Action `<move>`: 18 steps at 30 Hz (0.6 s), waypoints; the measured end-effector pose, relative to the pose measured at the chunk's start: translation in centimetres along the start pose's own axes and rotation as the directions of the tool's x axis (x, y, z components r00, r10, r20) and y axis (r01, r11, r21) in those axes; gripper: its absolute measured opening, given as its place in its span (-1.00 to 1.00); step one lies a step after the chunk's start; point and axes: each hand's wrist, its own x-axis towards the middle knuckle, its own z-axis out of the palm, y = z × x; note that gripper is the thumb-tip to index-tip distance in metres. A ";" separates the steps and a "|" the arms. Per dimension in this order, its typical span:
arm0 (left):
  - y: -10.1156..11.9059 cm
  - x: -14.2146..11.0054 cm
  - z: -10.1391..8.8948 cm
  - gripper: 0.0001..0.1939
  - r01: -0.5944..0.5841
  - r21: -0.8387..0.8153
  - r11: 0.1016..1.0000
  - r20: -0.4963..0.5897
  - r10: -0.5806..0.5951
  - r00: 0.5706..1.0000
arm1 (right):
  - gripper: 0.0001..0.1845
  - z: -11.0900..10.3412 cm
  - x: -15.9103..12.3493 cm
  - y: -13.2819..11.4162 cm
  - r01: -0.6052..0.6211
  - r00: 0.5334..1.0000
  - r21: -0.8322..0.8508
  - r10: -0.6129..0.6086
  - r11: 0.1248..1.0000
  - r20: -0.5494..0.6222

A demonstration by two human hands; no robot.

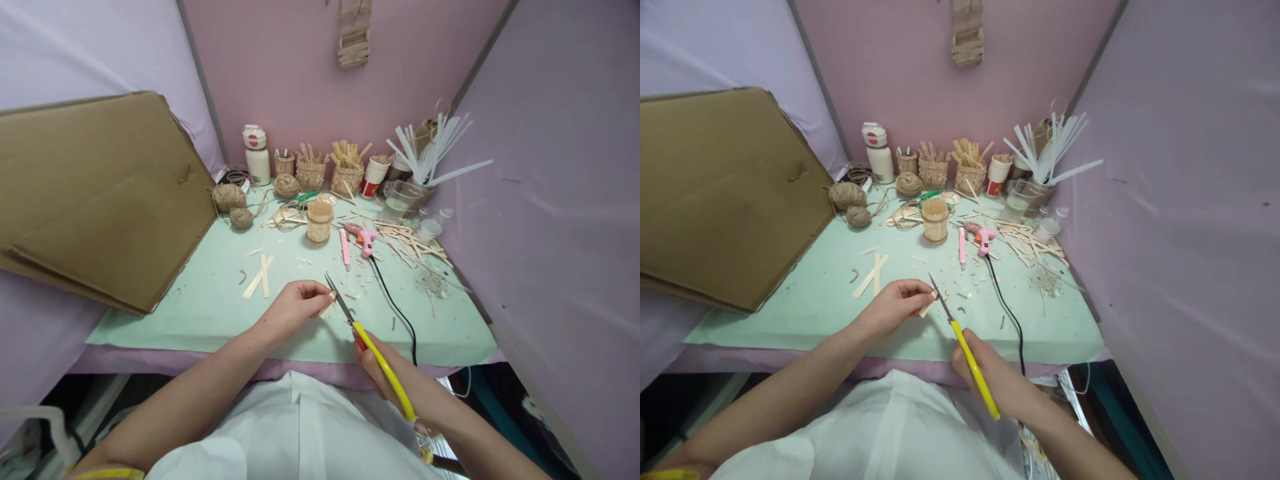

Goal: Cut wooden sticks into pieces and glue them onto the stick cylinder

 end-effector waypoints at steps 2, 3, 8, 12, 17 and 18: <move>0.0 0.0 0.0 -0.72 0.004 -0.002 1.000 -0.001 -0.004 1.000 | -0.49 -0.1 0.0 0.0 -0.013 1.000 0.009 0.012 1.000 0.027; 0.0 0.0 0.0 -0.73 0.005 -0.002 1.000 0.000 -0.005 1.000 | -0.49 -0.1 0.0 0.0 -0.013 0.999 0.008 0.013 1.000 0.041; -0.1 0.0 -0.1 -0.73 0.004 0.011 1.000 0.000 -0.004 1.000 | -0.52 -0.2 0.1 -0.1 -0.011 0.997 0.007 0.011 1.000 0.076; -0.1 0.1 0.0 -0.72 0.004 0.006 1.000 -0.007 -0.004 1.000 | -0.57 0.0 0.1 -0.1 -0.014 0.997 0.011 0.014 1.000 0.073; -0.1 0.0 0.2 -0.70 0.017 -0.004 1.000 -0.026 -0.017 1.000 | -0.51 0.2 0.0 0.0 -0.021 0.998 0.079 0.017 0.997 0.055; 0.0 0.0 0.2 -0.70 0.017 -0.004 1.000 -0.025 -0.018 1.000 | -0.48 0.2 0.0 0.1 -0.024 0.998 0.083 0.020 0.996 0.052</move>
